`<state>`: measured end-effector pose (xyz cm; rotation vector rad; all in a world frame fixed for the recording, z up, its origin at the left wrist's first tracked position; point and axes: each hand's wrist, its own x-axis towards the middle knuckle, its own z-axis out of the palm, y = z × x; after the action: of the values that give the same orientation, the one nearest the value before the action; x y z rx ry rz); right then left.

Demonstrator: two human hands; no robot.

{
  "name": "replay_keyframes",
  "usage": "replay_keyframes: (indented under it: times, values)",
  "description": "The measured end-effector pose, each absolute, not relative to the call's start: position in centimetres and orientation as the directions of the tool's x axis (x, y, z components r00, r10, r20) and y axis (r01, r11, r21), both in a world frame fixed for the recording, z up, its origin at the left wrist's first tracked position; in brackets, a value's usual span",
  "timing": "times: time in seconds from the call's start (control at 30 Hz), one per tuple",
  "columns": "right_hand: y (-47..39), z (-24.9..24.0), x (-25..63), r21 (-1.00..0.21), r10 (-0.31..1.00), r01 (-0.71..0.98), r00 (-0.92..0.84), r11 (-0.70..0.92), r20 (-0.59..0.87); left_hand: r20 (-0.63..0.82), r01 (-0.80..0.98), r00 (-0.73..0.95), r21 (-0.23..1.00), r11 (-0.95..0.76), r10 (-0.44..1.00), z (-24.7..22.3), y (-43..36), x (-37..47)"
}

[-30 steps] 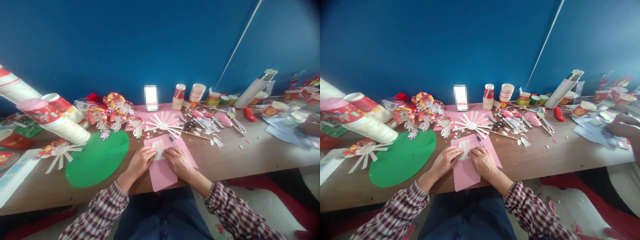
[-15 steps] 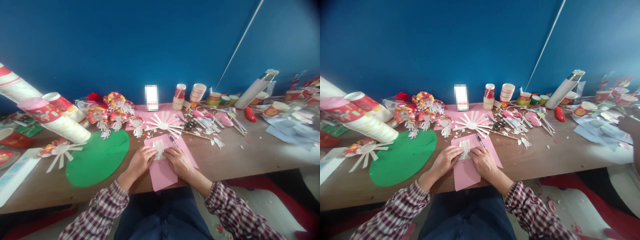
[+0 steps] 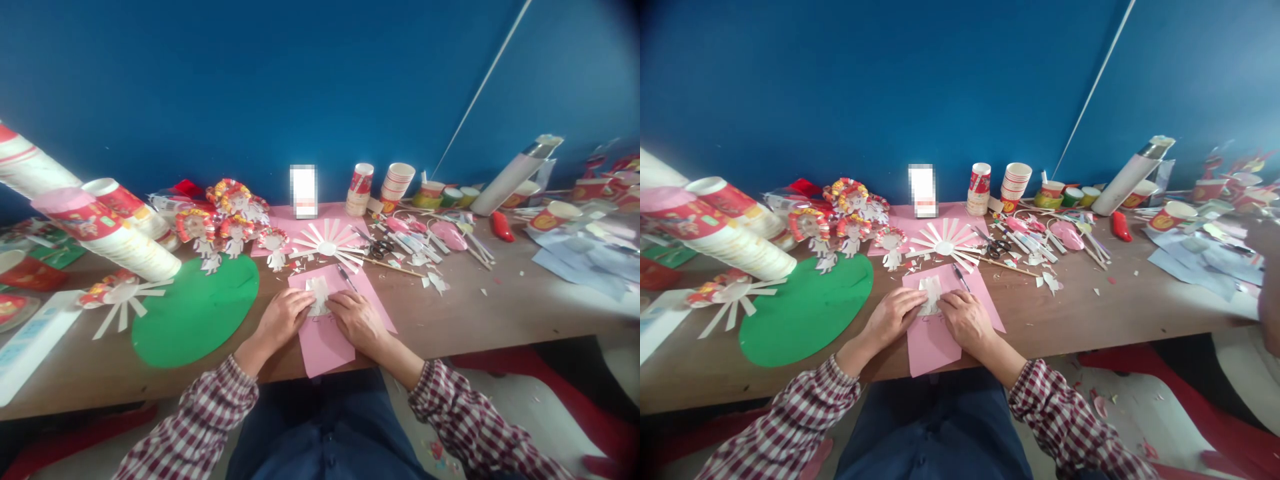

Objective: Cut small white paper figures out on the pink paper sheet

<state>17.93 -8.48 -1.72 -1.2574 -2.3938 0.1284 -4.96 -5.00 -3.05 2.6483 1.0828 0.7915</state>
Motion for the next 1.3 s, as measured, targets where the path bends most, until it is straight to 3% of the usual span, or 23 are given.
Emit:
replay_keyframes:
  times: [0.57, 1.03, 1.3]
  values:
    - [-8.5, -1.5, 17.9, -0.287, 0.809, 0.764, -0.490, 0.578, 0.324, 0.413, 0.601, 0.599, 0.334, -0.726, 0.686, -2.7, -5.0, -4.8]
    - [-8.5, -1.6, 17.8, -0.266, 0.805, 0.770, -0.490, 0.580, 0.335, 0.381, 0.622, 0.692, 0.118, -0.774, 0.614, -1.1, -5.1, -4.2]
    - [-8.6, -1.3, 17.9, -0.281, 0.800, 0.759, -0.492, 0.588, 0.344, 0.256, 0.666, 0.714, 0.036, -0.745, 0.651, -0.3, -4.3, -2.5]
